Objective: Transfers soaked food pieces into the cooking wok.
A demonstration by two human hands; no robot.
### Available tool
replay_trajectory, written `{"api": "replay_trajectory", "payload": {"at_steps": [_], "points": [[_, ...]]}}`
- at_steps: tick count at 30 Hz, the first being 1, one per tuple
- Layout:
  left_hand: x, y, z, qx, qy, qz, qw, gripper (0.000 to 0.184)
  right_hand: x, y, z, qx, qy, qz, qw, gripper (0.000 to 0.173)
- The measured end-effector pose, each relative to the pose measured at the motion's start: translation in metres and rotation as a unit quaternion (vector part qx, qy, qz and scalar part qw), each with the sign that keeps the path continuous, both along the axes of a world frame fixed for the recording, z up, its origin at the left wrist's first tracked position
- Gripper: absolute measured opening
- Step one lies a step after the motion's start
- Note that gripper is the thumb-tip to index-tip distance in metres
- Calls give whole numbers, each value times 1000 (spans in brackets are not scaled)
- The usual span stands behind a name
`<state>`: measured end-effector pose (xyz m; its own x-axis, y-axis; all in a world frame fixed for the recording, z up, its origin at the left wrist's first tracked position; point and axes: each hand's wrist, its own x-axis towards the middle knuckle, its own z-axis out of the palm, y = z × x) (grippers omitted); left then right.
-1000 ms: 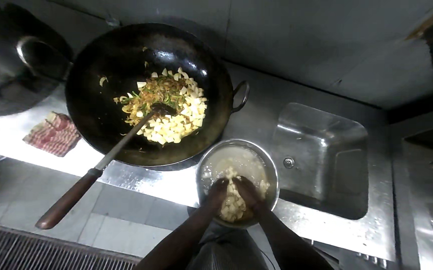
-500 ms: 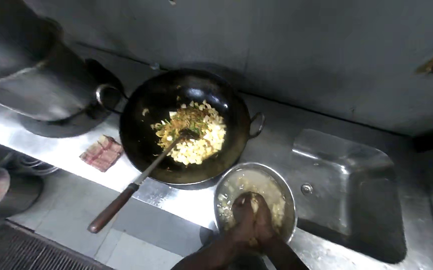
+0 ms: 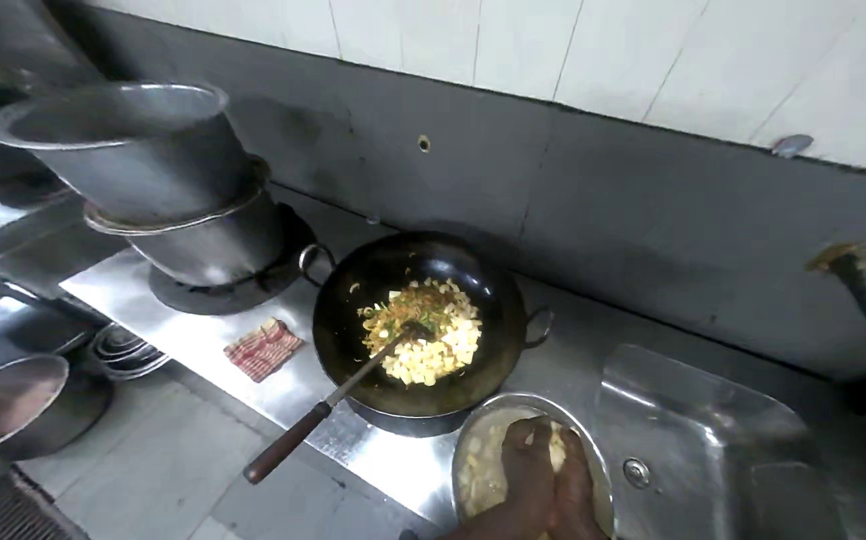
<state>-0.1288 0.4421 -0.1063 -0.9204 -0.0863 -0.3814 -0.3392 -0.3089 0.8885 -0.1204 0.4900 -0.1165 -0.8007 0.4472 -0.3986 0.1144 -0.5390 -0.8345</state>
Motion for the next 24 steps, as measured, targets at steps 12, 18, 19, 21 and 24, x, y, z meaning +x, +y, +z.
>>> {"api": "replay_trajectory", "payload": {"at_steps": [12,18,19,21,24], "points": [[23,-62,179,8,-110,-42,993,20,16,-52,87,-77,-13,-28,997,32],[20,-48,20,8,101,-15,995,21,38,-100,169,-40,4,-46,998,31],[20,-48,24,16,89,-17,996,21,40,-106,190,-35,-21,-48,998,31],[19,-47,30,16,104,-16,994,21,43,-104,193,-27,-3,-46,999,31],[13,-44,39,0,126,-20,992,23,39,-99,201,-28,1,-46,999,33]]}}
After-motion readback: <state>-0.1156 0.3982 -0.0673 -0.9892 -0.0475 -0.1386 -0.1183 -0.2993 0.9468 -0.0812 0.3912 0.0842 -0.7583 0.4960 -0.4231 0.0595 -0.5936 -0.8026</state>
